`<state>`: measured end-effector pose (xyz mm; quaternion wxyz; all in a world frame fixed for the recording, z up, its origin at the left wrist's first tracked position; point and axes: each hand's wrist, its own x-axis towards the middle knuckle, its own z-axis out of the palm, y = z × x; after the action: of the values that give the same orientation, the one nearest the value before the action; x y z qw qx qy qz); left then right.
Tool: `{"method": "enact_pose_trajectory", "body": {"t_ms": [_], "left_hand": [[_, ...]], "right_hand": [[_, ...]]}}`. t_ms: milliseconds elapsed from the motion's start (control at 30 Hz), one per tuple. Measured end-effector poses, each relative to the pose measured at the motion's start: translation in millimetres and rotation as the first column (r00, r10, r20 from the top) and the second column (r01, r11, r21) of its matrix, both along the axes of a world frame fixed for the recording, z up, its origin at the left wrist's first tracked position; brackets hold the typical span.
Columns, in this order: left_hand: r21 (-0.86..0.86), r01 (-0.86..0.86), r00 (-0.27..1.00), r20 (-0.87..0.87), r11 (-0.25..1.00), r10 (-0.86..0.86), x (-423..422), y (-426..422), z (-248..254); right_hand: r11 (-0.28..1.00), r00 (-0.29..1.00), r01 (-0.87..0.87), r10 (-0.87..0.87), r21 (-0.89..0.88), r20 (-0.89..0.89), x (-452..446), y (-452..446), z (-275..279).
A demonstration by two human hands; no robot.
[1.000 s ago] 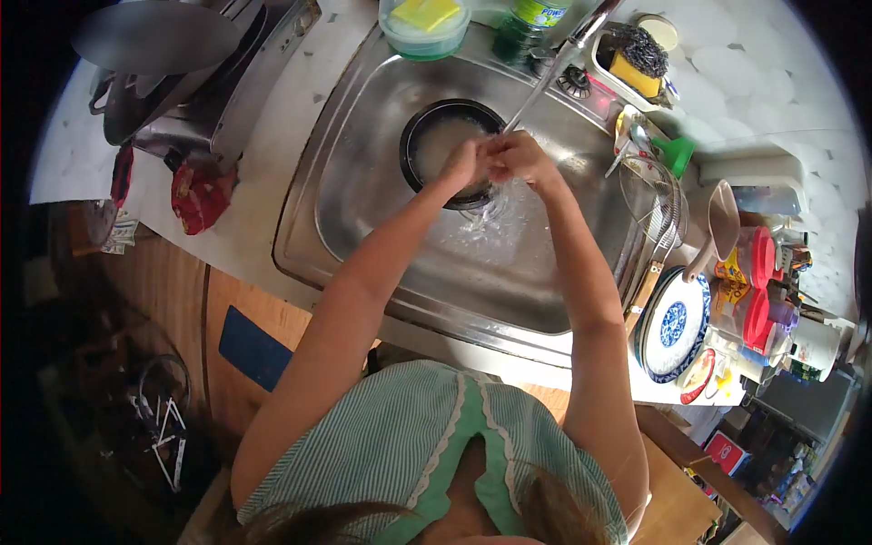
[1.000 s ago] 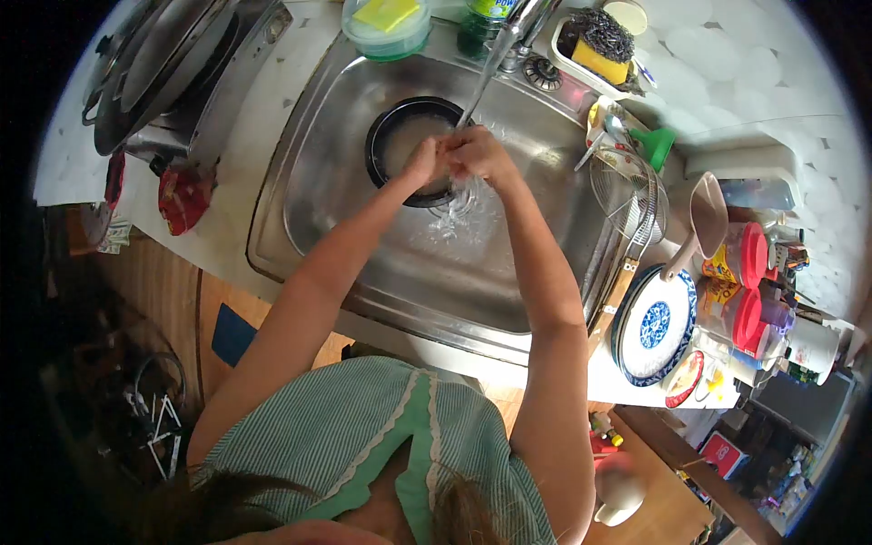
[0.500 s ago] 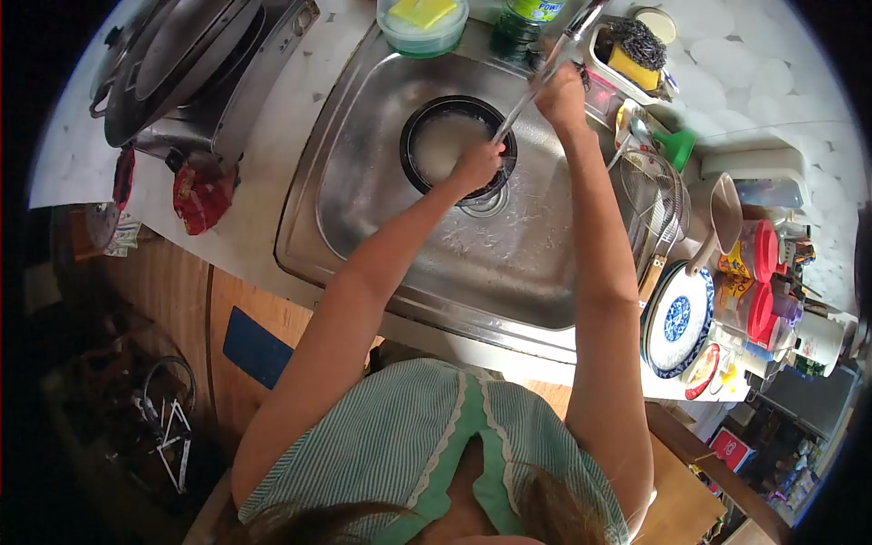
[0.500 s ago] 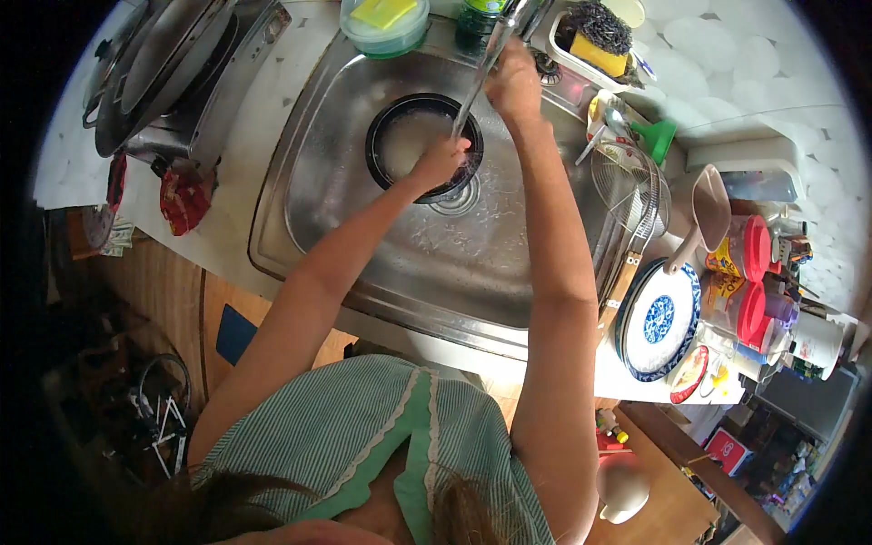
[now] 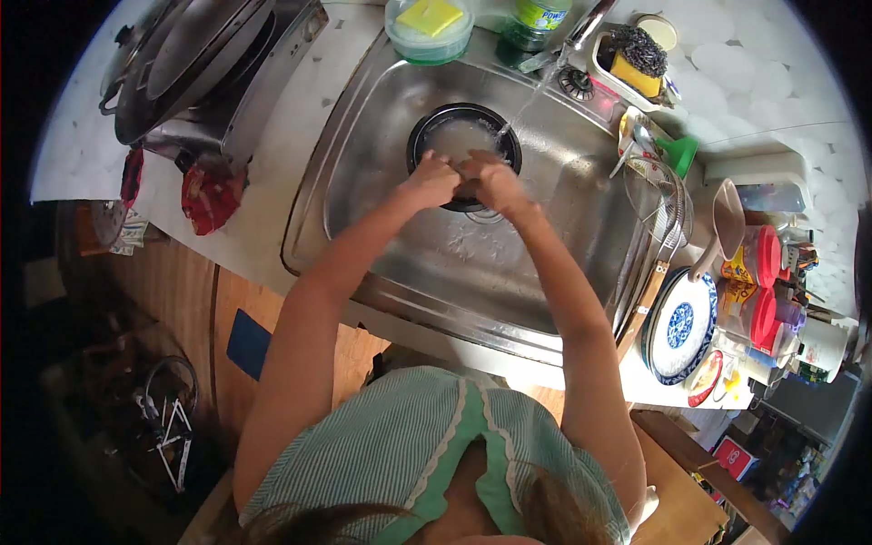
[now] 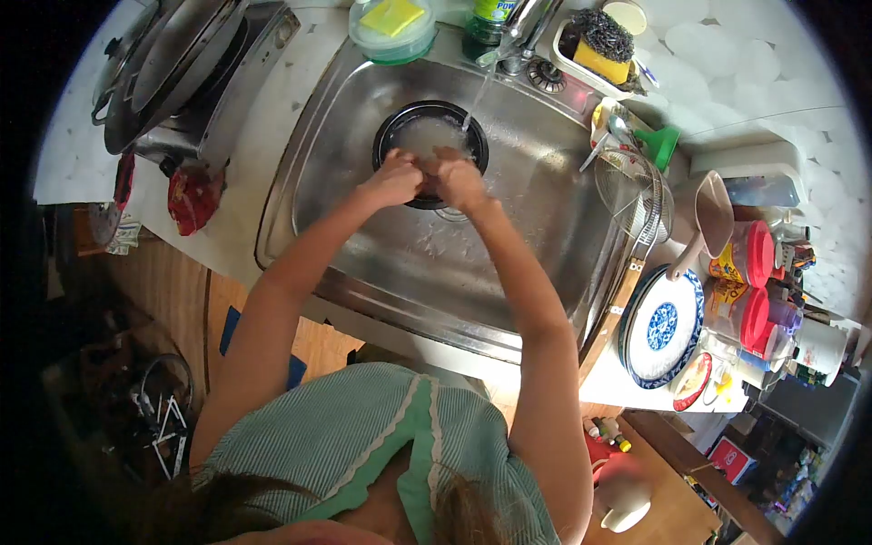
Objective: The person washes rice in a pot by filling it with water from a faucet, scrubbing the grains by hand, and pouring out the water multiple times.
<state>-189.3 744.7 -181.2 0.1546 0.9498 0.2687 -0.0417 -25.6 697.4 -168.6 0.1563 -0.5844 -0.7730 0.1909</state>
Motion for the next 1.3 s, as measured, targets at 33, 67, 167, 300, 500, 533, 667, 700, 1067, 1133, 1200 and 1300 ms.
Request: {"method": "enact_pose_trajectory", "body": {"t_ms": [33, 67, 167, 300, 500, 533, 667, 700, 1067, 1133, 1200, 1300], "left_hand": [[0.046, -0.039, 0.999, -0.015, 0.998, 0.04, -3.2, 3.3, -5.1], [0.085, -0.087, 0.994, 0.079, 0.993, 0.08, -10.4, 4.1, -10.1], [0.176, -0.231, 0.931, 0.327, 0.957, 0.165, -30.1, 1.0, -17.1], [0.211, -0.369, 0.833, 0.507, 0.905, 0.221, -35.3, -13.5, -24.0], [0.113, -0.504, 0.727, 0.59, 0.856, 0.35, -24.3, -18.7, -8.9], [0.116, -0.518, 0.725, 0.585, 0.848, 0.362, -22.9, -17.7, -11.1], [0.118, -0.523, 0.792, 0.433, 0.844, 0.43, -20.8, -16.0, -18.6], [0.129, -0.524, 0.804, 0.399, 0.842, 0.44, -19.0, -15.5, -18.8], [0.225, -0.5, 0.857, 0.266, 0.837, 0.441, -17.5, -14.4, -28.1], [0.29, -0.46, 0.888, 0.151, 0.839, 0.435, -16.7, -15.2, -13.5], [0.295, -0.371, 0.918, -0.028, 0.881, 0.396, -14.5, -16.5, 12.0], [0.22, -0.333, 0.938, -0.02, 0.917, 0.346, -12.8, -15.7, 15.2]], "right_hand": [[0.997, 0.999, -0.04, 0.037, 0.066, 0.037, -8.8, 4.0, -14.6], [0.988, 0.995, -0.083, 0.073, 0.13, 0.074, -15.1, 8.0, -27.8], [0.989, 0.989, -0.144, 0.143, 0.025, 0.04, -37.1, 19.8, -15.7], [0.98, 0.992, -0.126, 0.12, 0.155, 0.045, -42.8, 25.3, -53.7], [0.962, 0.902, -0.272, 0.246, 0.024, 0.355, -42.4, 33.4, -60.8], [0.955, 0.854, -0.294, 0.284, -0.047, 0.436, -43.4, 36.1, -57.9], [0.979, 0.844, -0.175, 0.098, 0.099, 0.528, -42.7, 29.3, -44.5], [0.985, 0.842, -0.166, 0.117, 0.047, 0.527, -41.6, 32.5, -45.8], [0.963, 0.831, 0.239, -0.139, -0.121, 0.539, -33.0, 30.6, -50.2], [0.957, 0.826, 0.239, -0.113, -0.162, 0.552, -33.5, 21.0, -36.3], [0.955, 0.815, 0.239, -0.1, -0.173, 0.571, -35.3, 11.2, -31.4], [0.938, 0.84, 0.219, -0.041, -0.269, 0.541, -38.0, 3.0, -25.2]]}}
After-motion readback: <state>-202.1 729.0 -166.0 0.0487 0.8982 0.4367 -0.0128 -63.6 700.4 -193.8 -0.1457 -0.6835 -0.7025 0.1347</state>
